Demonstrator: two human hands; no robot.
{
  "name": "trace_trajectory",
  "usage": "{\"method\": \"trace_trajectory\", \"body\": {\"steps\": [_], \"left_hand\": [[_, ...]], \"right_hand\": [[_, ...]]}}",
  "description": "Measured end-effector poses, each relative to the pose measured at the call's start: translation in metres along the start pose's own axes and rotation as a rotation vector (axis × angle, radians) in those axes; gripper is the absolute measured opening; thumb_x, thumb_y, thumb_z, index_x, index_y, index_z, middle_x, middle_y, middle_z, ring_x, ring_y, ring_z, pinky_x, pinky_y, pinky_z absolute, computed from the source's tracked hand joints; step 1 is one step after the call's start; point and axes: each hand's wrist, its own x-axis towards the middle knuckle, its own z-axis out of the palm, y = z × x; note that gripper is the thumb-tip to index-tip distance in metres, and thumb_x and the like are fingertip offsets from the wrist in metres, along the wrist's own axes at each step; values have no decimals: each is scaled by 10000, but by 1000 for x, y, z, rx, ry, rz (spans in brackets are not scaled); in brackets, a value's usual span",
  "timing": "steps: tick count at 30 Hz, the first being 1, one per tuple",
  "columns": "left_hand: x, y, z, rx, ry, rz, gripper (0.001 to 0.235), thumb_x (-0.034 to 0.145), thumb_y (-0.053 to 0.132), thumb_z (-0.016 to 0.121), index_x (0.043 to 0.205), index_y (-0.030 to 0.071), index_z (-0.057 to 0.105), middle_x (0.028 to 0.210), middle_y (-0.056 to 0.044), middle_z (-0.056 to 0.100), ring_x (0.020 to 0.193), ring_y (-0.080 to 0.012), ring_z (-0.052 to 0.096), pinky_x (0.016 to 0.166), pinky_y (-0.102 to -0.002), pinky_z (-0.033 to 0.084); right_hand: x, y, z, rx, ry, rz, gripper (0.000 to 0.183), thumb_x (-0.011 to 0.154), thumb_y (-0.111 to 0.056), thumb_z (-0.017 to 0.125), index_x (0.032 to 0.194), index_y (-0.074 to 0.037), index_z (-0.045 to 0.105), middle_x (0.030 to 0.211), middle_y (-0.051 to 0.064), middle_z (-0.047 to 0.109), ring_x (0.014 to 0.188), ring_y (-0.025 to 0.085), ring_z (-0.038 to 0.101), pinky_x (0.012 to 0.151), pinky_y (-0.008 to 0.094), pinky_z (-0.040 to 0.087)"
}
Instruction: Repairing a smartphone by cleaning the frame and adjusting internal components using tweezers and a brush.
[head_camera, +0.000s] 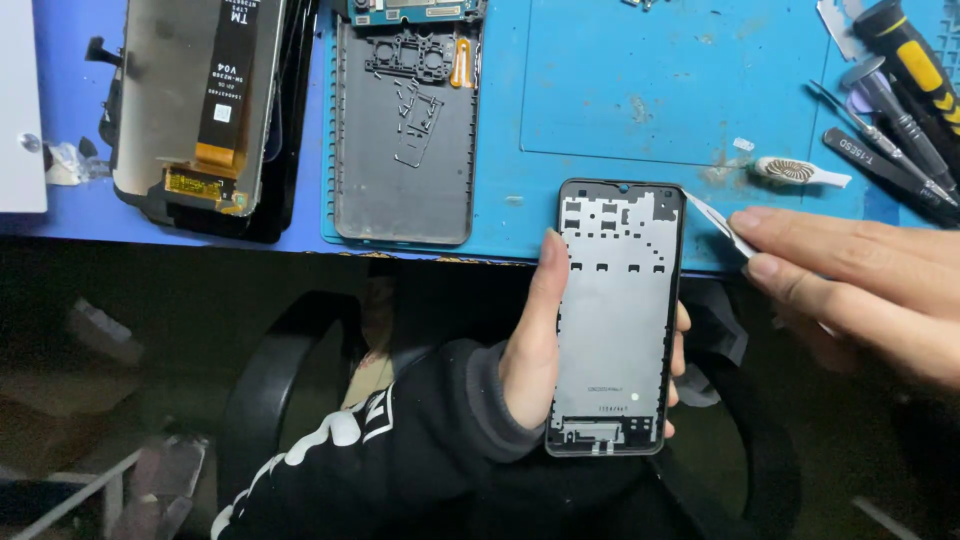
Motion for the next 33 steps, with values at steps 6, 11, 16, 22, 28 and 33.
{"method": "trace_trajectory", "body": {"steps": [6,11,16,22,28,33], "left_hand": [[-2,8,-3,24,14,-11,1082,998,917,207,1242,-69,582,992,-191,641,874,-296,671,779,-474,603],[1,10,-9,-93,-54,-86,1078,994,919,195,1242,-56,580,1014,-194,649,880,-303,689,789,-483,611],[-1,13,-5,-29,6,-90,1096,1001,929,185,1255,-63,577,1005,-189,643,862,-299,674,782,-485,598],[-1,15,-5,-29,18,-105,1101,994,930,178,1246,-64,579,994,-185,642,859,-293,675,783,-476,600],[0,16,-4,-27,23,-101,1096,990,925,180,1245,-62,582,987,-184,646,850,-285,676,768,-473,608],[-2,19,-2,1,18,-98,1094,997,925,191,1230,-69,587,986,-187,648,849,-291,674,768,-465,600]], "right_hand": [[-10,-4,21,2,137,46,365,867,-57,679,1216,25,609,1334,271,641,1156,362,696,938,442,584],[-23,-2,37,89,449,153,228,981,74,669,1168,-13,572,1307,221,662,1172,356,714,958,440,599],[20,-18,-3,67,136,65,382,805,-33,671,1180,9,617,1304,274,645,1138,373,694,944,466,570],[13,-22,4,80,191,129,309,928,-63,656,1225,-16,585,1346,232,627,1207,369,676,1011,470,556],[6,-10,-2,41,38,93,407,859,-69,609,1266,-59,598,1378,230,630,1194,357,675,980,458,554],[10,-10,-1,32,57,87,406,848,-79,626,1252,-35,609,1371,230,627,1203,370,671,991,474,553]]}}
